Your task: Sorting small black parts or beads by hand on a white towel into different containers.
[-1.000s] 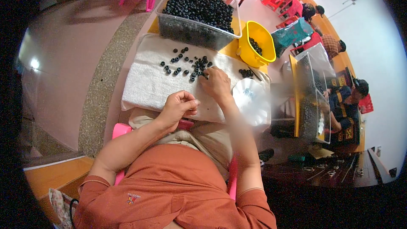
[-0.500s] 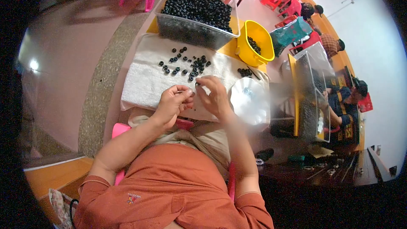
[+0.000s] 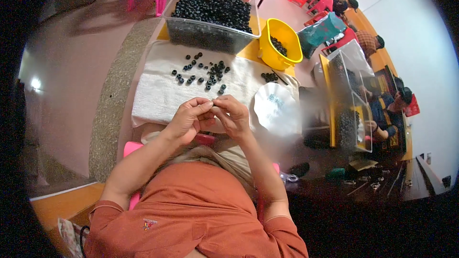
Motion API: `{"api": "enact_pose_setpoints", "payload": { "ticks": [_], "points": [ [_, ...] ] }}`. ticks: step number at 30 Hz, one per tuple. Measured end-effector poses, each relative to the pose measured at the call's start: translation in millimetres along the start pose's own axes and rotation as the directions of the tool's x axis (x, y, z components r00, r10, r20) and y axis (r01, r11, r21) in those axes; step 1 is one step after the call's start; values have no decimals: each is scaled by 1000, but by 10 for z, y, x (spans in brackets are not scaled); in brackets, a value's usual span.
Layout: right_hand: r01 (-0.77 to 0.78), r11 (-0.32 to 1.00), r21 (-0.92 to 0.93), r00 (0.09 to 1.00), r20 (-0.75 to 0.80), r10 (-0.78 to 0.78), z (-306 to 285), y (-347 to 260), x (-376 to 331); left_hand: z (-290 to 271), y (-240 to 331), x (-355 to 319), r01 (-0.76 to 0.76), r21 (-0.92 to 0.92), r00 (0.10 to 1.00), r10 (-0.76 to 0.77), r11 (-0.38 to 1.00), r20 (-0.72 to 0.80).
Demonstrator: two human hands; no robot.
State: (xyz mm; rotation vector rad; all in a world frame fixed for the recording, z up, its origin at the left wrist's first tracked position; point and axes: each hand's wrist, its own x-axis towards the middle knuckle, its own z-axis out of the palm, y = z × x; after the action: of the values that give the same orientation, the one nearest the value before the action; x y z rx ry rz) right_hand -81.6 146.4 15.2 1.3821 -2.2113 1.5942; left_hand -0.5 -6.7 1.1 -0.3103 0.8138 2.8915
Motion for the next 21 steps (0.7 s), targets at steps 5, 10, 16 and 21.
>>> {"api": "enact_pose_setpoints", "payload": {
  "ticks": [5,10,16,21],
  "points": [
    [-117,946,304,992,-7,125,10,81,-93,16,5,-5,-9,40,1000,9,999,-12],
    [-127,937,326,985,-69,157,36,72,-108,6,0,9,-30,85,999,28,996,22],
    [-150,947,283,988,12,152,5,38,-113,-14,-13,25,-50,150,999,47,987,26],
    [-153,962,228,988,35,149,-1,32,-113,28,-2,8,-49,158,999,50,986,-6]
  ]
}}
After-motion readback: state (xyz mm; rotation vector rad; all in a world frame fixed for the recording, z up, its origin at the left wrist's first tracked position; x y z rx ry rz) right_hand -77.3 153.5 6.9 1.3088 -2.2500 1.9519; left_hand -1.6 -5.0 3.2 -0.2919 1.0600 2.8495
